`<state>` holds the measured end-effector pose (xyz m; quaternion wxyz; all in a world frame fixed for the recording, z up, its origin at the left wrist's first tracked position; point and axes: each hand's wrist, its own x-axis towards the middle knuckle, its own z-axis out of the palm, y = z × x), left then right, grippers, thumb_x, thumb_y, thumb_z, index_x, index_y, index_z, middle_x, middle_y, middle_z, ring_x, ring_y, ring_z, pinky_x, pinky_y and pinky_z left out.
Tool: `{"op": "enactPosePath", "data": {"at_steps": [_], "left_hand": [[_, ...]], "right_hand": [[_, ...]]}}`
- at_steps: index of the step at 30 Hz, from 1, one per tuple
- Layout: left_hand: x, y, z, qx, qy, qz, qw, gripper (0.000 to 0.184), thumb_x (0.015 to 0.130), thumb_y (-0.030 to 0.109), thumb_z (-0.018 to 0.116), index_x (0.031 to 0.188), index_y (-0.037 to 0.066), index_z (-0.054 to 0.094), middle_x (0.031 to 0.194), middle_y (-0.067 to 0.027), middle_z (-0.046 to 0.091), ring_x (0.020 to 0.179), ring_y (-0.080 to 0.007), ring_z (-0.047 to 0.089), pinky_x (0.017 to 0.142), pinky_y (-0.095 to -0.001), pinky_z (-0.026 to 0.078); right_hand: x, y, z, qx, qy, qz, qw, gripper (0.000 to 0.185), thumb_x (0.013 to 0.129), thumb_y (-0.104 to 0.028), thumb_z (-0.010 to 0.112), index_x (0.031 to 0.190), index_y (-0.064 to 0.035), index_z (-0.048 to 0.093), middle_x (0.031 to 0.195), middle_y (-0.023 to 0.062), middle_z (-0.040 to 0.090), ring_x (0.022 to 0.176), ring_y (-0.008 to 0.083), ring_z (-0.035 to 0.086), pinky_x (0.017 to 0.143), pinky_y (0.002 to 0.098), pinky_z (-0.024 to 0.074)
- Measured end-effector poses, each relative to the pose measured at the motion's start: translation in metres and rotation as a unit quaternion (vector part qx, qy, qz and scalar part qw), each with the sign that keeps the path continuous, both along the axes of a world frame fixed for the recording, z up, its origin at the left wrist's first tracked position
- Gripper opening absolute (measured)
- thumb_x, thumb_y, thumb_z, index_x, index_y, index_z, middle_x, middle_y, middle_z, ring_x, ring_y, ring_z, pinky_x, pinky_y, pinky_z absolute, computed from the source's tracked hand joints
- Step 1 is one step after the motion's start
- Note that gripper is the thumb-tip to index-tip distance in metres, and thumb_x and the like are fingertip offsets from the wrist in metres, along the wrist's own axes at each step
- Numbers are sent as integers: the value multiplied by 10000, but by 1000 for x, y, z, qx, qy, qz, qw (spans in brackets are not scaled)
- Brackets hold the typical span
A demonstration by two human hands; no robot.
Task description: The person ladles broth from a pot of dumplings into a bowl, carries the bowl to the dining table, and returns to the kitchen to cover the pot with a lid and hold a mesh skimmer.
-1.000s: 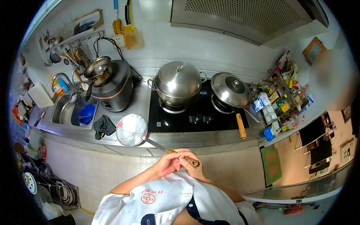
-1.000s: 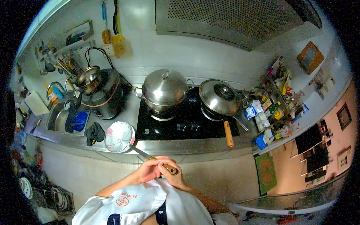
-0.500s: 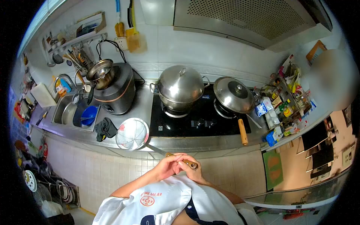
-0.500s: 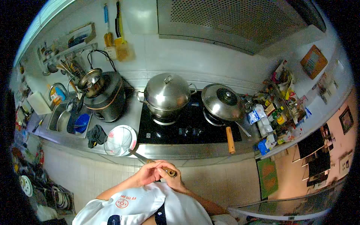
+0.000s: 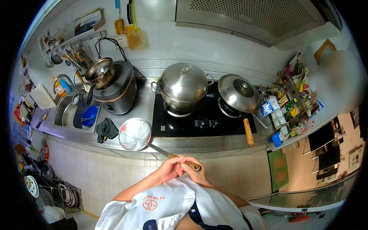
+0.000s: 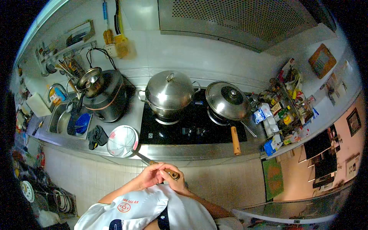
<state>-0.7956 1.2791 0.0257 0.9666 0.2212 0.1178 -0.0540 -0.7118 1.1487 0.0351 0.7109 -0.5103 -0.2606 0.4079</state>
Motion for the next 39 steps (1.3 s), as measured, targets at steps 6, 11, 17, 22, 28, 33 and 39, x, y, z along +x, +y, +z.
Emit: {"op": "enactPosePath", "data": {"at_steps": [6, 11, 17, 22, 28, 33, 39], "left_hand": [[1, 2, -5, -10, -9, 2, 1000, 191, 902, 270, 546, 935, 83, 563, 815, -52, 624, 654, -129, 608, 520, -238, 491], [3, 1, -4, -12, -5, 8, 1000, 204, 909, 262, 535, 954, 68, 576, 819, -54, 630, 655, -128, 610, 517, -239, 491], [3, 1, -1, -22, -7, 6, 1000, 269, 919, 280, 515, 973, 27, 588, 782, -65, 643, 580, -139, 612, 532, -235, 498], [4, 0, -3, -15, 12, 2, 1000, 231, 919, 275, 514, 949, 59, 589, 776, -68, 638, 564, -150, 594, 588, -243, 466], [3, -2, -2, -17, 13, 18, 1000, 223, 919, 273, 516, 951, 65, 589, 782, -65, 636, 582, -137, 576, 586, -239, 442], [2, -2, 6, -12, -16, 15, 1000, 225, 919, 275, 517, 955, 65, 590, 791, -66, 637, 580, -137, 578, 608, -237, 445], [4, -3, 11, -7, 6, 27, 1000, 233, 911, 299, 519, 901, 82, 602, 729, -68, 650, 537, -167, 615, 547, -258, 481]], "right_hand": [[2, 0, 1, -3, 19, 4, 1000, 153, 890, -82, 584, 1025, -13, 565, 900, 79, 621, 771, 125, 585, 670, 255, 499], [2, 1, 3, 2, 45, 11, 999, 149, 895, -63, 567, 1028, 1, 548, 874, 90, 592, 730, 147, 581, 633, 287, 516], [5, 0, 4, -1, 57, 25, 998, 161, 896, -107, 588, 1030, -21, 565, 913, 63, 621, 781, 107, 576, 677, 242, 488], [6, -1, -8, -14, 19, 5, 1000, 157, 891, -105, 594, 1024, -25, 571, 911, 44, 613, 802, 98, 567, 703, 243, 484], [5, -1, -8, -7, 43, 8, 999, 157, 888, -98, 595, 1024, -23, 568, 896, 43, 610, 777, 100, 564, 703, 247, 481], [4, -1, 0, 4, 59, 15, 998, 162, 892, -98, 586, 1031, -19, 561, 882, 54, 610, 762, 106, 569, 686, 250, 483], [5, -1, -5, 0, 43, 14, 999, 156, 895, -96, 581, 1029, -20, 559, 868, 60, 614, 721, 112, 572, 668, 252, 485]]}}
